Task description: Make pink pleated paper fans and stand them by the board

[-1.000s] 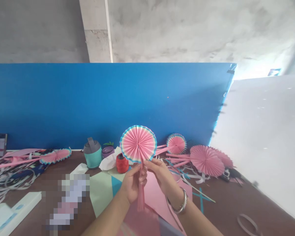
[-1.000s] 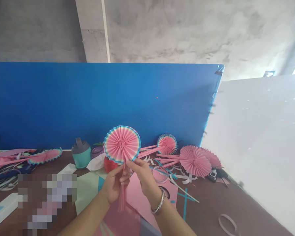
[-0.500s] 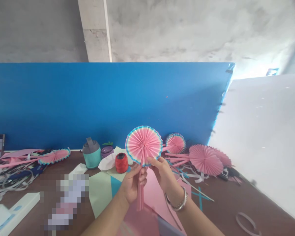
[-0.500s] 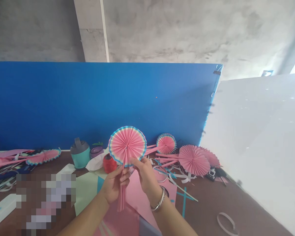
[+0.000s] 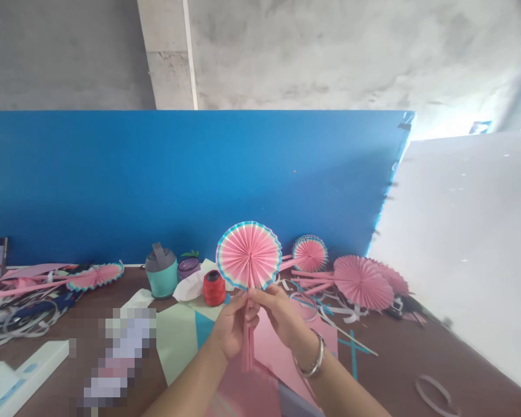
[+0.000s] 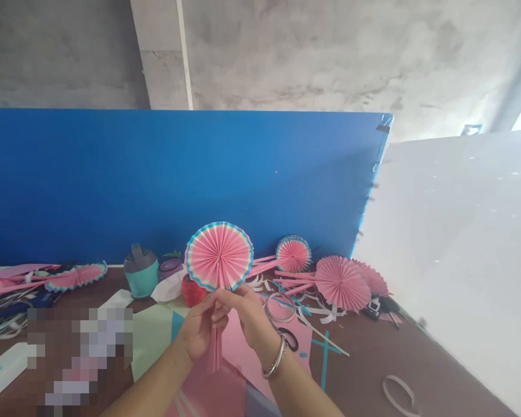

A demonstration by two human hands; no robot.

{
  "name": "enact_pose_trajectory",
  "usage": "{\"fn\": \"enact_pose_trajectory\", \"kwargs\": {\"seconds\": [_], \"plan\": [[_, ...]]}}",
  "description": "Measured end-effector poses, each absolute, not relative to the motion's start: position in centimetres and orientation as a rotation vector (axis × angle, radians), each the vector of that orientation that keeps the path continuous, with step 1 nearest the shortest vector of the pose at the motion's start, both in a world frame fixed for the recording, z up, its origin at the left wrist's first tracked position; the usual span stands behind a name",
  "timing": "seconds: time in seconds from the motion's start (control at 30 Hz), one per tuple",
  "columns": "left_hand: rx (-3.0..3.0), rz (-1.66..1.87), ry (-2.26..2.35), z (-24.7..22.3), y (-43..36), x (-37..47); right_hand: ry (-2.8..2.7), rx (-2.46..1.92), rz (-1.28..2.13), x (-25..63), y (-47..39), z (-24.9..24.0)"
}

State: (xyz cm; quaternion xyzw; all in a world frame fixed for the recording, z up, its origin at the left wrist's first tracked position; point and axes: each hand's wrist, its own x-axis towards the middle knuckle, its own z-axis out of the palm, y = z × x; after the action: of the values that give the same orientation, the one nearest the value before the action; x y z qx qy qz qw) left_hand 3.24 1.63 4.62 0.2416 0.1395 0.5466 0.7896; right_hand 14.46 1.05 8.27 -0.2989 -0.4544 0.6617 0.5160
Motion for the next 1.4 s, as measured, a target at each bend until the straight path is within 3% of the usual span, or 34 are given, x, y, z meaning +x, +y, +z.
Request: {"fn": "enact_pose_trajectory", "kwargs": {"seconds": [0.77,1.1,1.4], "plan": [[0.58,1.224,0.386,4.6,1.4,3.4,-1.101,-0.741,1.44,13.4,0.5,7.7],[0.602,1.012,0.361,4.6,1.6,2.9,-0.943,-0.767,1.04,18.9,2.6,10.9],[0.544,1.092,0.356,4.2,1.7,2.9,-0.996,-0.756,1.079,17.9,2.9,9.9]]}}
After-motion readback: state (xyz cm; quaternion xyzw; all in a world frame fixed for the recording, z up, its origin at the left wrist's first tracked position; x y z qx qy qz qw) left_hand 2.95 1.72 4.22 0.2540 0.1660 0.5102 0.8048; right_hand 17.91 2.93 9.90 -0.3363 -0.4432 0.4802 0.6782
